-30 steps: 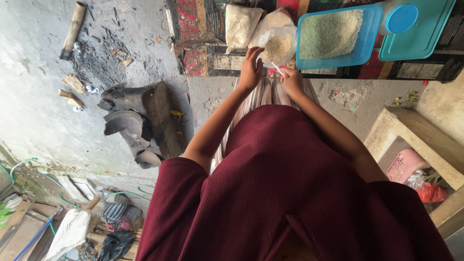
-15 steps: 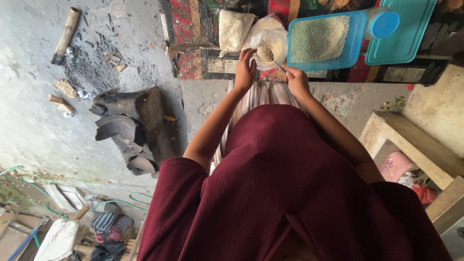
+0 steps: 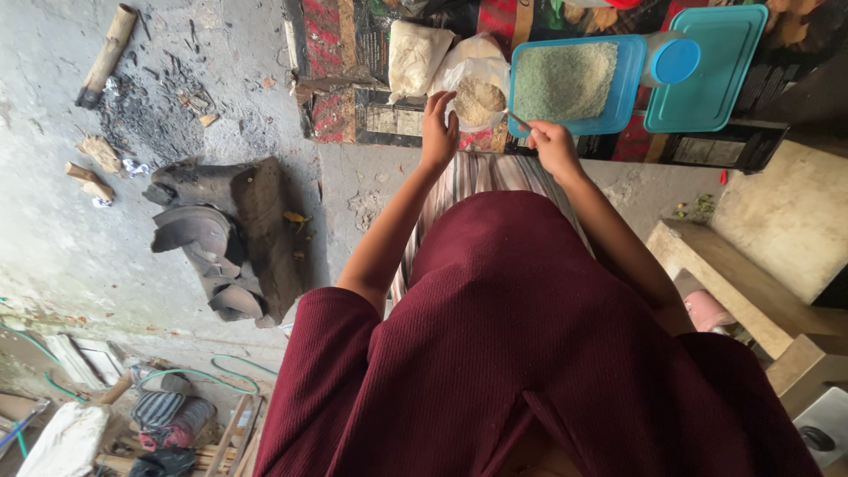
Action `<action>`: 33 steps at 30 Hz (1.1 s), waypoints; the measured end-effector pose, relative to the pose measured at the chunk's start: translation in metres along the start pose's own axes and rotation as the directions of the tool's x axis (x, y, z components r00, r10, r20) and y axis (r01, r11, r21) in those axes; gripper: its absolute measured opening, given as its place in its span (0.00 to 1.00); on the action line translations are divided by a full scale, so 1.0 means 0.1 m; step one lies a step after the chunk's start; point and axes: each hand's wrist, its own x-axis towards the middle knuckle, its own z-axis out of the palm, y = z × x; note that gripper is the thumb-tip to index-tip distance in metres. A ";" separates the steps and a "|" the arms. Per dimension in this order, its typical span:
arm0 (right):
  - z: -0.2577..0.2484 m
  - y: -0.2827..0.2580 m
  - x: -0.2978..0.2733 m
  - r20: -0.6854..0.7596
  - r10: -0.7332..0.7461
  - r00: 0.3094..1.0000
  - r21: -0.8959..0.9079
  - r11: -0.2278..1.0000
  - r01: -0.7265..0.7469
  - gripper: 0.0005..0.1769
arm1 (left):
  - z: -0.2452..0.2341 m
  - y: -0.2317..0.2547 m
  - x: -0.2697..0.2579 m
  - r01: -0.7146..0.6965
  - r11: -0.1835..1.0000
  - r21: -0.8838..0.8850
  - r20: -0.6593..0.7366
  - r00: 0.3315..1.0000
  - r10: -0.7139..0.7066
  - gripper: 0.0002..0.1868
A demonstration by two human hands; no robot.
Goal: The person scoops white powder from a small plastic bag into a blue plastic container holding green granules using a small spoon, repeatedly transferring the substance until the bag is nearly empty.
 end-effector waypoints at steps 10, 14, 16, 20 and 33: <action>-0.81 0.26 0.08 -0.051 -0.038 0.998 0.035 0.999 0.040 0.16 | 0.25 -0.08 -0.10 0.045 0.998 0.054 -0.052 0.998 -0.042 0.19; -0.97 0.09 0.07 -0.117 -0.158 0.980 -0.238 0.963 0.126 0.14 | 0.32 -0.09 -0.10 0.070 0.995 0.075 -0.066 0.996 -0.066 0.20; -0.96 -0.01 0.01 -0.191 -0.144 0.971 -0.361 0.930 0.067 0.14 | 0.36 -0.10 -0.10 0.081 0.993 0.081 -0.067 0.995 -0.075 0.20; -0.96 -0.16 -0.03 -0.183 -0.323 0.929 -0.517 0.835 0.188 0.14 | 0.43 -0.13 -0.11 0.103 0.991 0.089 -0.096 0.991 -0.094 0.20; -0.61 -0.90 -0.09 0.000 -0.511 0.860 -0.749 0.570 0.339 0.15 | 0.35 -0.11 -0.03 0.123 0.992 -0.002 -0.110 0.986 -0.122 0.18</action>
